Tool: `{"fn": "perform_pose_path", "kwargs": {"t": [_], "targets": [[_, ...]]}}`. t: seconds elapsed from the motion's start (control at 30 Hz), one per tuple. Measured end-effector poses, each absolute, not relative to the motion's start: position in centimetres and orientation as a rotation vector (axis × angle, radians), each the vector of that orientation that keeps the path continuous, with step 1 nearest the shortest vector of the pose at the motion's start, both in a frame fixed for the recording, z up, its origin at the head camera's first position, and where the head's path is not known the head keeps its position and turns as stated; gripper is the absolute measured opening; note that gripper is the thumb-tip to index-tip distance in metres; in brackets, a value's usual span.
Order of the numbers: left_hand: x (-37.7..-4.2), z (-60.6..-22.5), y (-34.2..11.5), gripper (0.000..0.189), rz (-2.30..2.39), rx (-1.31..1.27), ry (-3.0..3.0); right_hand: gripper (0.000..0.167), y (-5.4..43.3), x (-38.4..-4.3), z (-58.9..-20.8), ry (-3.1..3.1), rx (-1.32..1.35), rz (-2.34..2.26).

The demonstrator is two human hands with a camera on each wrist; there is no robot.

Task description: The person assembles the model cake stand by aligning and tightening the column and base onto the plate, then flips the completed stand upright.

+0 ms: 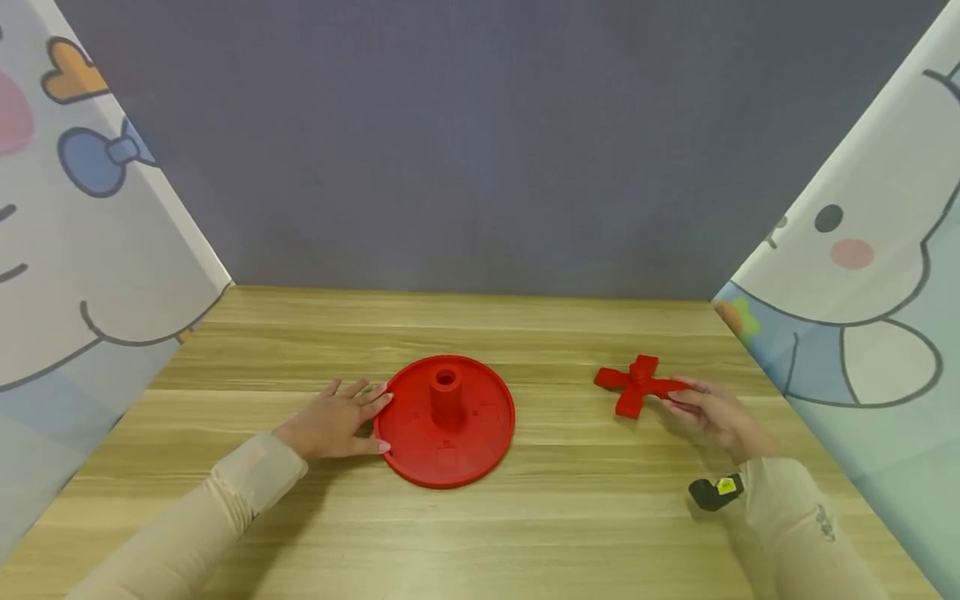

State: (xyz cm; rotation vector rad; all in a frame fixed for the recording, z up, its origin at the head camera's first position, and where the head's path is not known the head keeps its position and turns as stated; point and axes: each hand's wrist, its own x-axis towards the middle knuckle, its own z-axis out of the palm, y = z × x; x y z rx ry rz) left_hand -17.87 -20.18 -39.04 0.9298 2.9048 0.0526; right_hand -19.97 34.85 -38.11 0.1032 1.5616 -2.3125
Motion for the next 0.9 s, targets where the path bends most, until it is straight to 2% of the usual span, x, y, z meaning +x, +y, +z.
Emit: {"fn": "perform_pose_path", "kwargs": {"t": [0.23,0.57,0.9], "targets": [[-17.8,-38.9,-20.3,0.079,0.051,0.929,2.903,0.039,33.2,-19.1,-37.8,1.507,0.056,-2.445],[-18.2,-38.7,-20.3,0.084,0.017,0.916,2.867,0.024,27.7,-17.7,-37.3,1.535,0.203,-2.621],[-18.2,-38.8,-20.5,0.082,0.014,0.926,2.877,0.042,25.2,-18.4,-37.5,1.818,0.022,-2.397]]}}
